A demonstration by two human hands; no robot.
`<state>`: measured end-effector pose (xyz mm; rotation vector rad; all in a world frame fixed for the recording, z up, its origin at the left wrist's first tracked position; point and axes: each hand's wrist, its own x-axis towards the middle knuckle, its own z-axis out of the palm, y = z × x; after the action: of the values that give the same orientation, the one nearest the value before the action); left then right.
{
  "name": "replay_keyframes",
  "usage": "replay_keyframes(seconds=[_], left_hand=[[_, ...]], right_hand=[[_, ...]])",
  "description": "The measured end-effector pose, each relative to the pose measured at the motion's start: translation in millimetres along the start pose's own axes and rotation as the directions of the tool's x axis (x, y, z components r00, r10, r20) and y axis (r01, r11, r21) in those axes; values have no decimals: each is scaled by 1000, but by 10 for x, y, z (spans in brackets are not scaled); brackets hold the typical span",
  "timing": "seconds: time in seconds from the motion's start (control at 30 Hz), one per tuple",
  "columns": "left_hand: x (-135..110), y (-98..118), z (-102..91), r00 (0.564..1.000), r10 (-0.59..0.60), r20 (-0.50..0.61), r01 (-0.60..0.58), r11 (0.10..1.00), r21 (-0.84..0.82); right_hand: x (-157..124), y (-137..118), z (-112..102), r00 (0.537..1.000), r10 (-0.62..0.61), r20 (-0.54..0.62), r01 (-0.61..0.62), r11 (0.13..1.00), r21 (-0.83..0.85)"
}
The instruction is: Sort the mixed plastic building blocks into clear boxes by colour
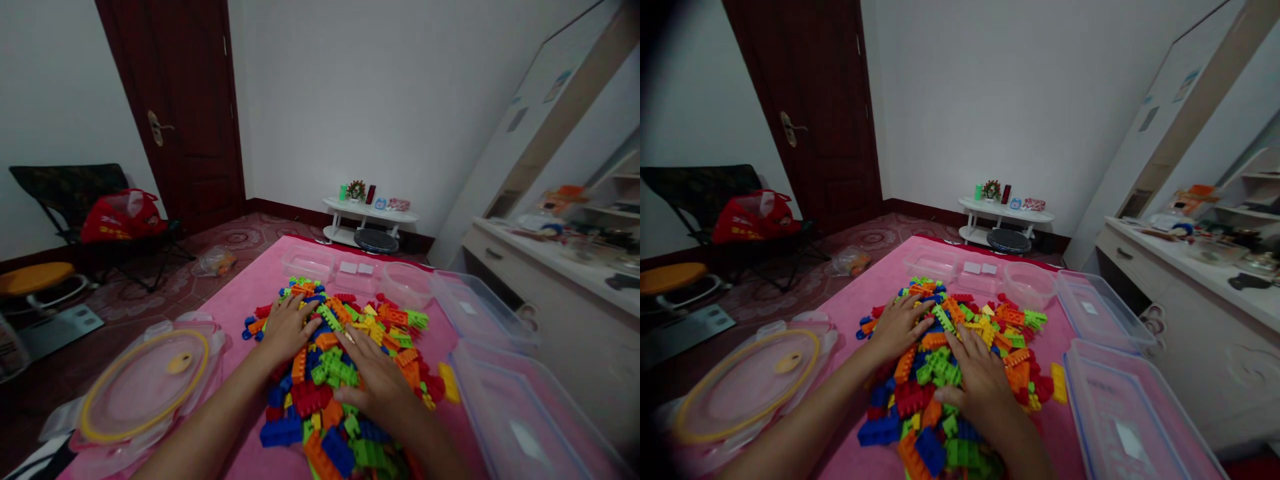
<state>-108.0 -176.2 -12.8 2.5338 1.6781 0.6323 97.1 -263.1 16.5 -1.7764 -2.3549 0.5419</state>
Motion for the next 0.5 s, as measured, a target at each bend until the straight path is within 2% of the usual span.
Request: replay_keyframes(seconds=[0.1,0.17,0.33,0.4,0.5], left_hand=[[6,10,-23,1000,21,20,-20,999,-33],[13,65,-71,1000,27,-3,-27,993,-115],[-92,405,-219,995,102,-4,-96,920,-379],[-178,555,-224,980,192,47,-157,902,-402],[-289,714,-143,932,324,162,-256,906,-338]], right_hand=[[107,8,141,986,17,-165,-17,1000,6],[113,16,157,968,35,-249,-17,997,74],[60,186,-29,910,71,-409,53,957,285],[44,358,-134,868,126,-481,50,940,336],[13,682,-244,752,235,-615,-7,937,349]])
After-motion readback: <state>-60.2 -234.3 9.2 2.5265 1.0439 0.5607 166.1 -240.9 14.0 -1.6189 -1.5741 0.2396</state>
